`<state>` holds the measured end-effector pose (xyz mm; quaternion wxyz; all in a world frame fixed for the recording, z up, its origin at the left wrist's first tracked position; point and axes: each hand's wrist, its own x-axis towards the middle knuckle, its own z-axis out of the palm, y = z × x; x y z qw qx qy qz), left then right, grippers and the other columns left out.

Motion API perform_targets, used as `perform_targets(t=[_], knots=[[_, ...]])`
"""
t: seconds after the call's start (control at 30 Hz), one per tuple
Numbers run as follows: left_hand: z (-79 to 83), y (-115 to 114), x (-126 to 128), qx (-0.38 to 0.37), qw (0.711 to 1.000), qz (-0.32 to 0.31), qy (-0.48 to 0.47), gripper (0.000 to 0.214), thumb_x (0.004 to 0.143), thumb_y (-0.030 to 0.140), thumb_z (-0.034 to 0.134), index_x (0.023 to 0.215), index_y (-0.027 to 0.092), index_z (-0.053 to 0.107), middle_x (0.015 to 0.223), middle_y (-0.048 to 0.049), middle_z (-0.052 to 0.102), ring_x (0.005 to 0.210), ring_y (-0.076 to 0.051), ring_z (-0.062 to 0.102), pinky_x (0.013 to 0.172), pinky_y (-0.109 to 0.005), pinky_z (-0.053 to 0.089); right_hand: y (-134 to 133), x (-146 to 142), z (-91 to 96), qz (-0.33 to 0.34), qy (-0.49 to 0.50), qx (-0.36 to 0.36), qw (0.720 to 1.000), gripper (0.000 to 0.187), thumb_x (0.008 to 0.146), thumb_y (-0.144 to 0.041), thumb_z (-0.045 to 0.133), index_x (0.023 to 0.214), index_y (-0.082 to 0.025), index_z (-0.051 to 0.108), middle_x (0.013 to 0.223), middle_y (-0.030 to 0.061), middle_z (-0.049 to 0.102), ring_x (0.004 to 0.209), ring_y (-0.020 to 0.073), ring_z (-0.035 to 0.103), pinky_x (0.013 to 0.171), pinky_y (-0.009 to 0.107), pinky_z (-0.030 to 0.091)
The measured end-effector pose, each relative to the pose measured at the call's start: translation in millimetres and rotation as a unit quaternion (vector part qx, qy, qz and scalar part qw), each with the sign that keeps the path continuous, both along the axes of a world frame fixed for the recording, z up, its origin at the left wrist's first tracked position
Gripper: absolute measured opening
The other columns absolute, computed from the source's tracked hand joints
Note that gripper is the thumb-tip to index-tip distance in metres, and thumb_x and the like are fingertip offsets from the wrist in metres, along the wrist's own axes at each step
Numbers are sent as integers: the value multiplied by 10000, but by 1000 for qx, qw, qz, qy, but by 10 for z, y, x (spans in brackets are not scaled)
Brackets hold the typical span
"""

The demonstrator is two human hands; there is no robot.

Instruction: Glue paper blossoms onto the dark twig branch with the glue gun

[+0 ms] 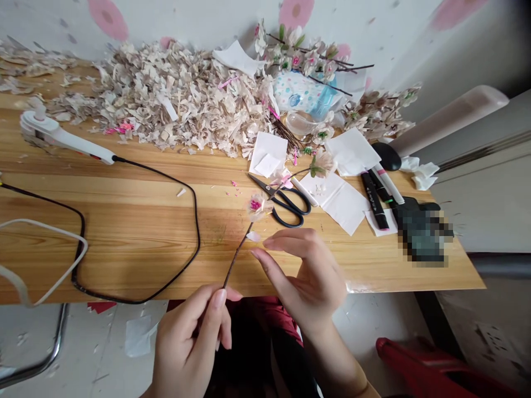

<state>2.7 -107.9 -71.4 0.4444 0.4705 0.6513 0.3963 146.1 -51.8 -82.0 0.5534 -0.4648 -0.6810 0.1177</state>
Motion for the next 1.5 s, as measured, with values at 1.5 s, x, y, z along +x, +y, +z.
perform_targets(t=[1.5], knots=[[-55, -140, 16, -104, 981, 29, -163, 424, 889, 522, 516, 670, 179, 633, 361, 41, 449, 341, -91, 353, 405, -243, 310, 0, -130, 135, 28, 32, 16, 999, 190, 814, -61, 678, 936, -205, 653, 783, 39, 687, 670, 169, 647, 573, 309, 568]])
